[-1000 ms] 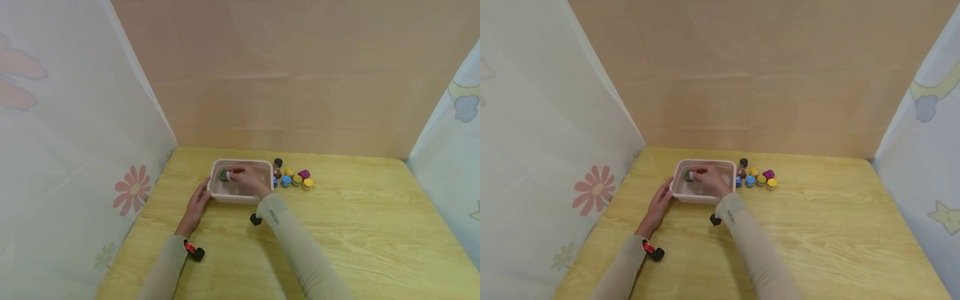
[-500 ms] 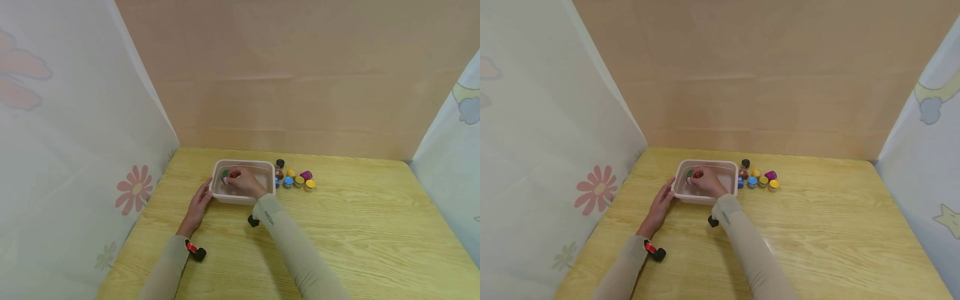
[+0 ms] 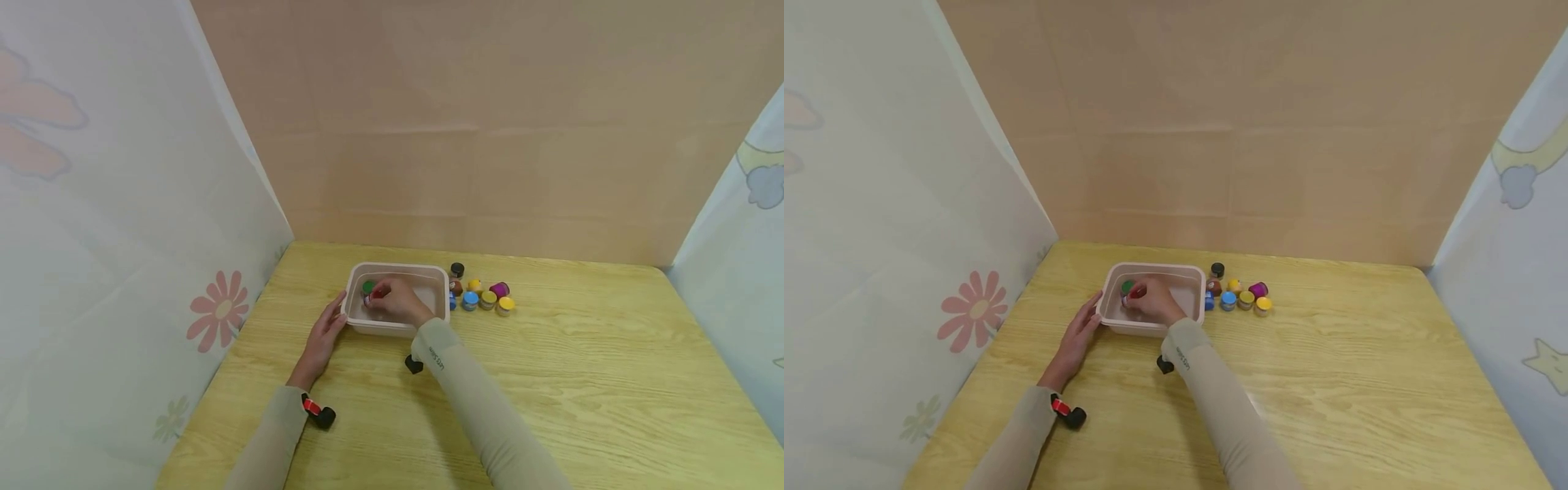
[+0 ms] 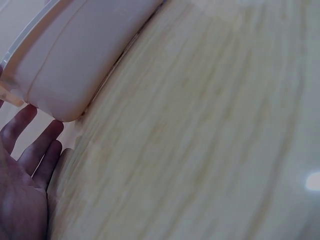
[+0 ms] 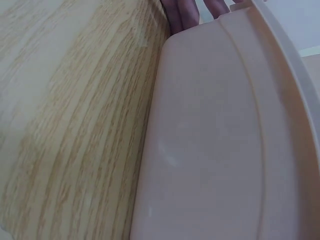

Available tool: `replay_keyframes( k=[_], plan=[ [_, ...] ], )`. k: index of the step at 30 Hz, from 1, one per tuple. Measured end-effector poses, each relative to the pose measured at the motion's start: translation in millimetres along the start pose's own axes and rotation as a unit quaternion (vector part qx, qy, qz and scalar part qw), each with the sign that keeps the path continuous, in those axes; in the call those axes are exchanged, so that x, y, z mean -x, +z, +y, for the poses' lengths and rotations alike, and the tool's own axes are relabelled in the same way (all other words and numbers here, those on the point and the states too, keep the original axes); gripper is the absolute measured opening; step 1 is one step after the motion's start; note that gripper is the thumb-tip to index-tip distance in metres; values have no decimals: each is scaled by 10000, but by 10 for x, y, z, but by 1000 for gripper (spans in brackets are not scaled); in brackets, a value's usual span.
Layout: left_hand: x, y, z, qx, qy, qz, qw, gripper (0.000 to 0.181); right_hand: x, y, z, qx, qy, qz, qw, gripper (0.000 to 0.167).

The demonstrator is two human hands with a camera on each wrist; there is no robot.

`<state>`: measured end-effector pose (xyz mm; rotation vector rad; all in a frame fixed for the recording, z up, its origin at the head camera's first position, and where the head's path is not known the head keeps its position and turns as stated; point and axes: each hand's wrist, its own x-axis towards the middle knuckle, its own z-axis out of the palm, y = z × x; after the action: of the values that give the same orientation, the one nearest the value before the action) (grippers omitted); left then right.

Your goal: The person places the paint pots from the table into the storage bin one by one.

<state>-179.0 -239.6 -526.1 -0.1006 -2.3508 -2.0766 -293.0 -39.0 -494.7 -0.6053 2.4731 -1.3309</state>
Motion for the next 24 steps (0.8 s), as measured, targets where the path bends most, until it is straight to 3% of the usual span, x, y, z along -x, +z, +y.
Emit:
replay_keyframes(
  k=[11, 18, 24],
  plan=[
    [7, 12, -12, 26, -21, 2, 10000, 53, -3, 15, 12, 175, 215, -67, 9996, 23],
    [-111, -29, -319, -51, 84, 96, 9999, 53, -1, 23, -4, 150, 261, -70, 9995, 26],
    [-113, -23, -332, -66, 213, 108, 9997, 51, 22, 7, -37, 51, 438, -50, 9990, 30]
  ],
)
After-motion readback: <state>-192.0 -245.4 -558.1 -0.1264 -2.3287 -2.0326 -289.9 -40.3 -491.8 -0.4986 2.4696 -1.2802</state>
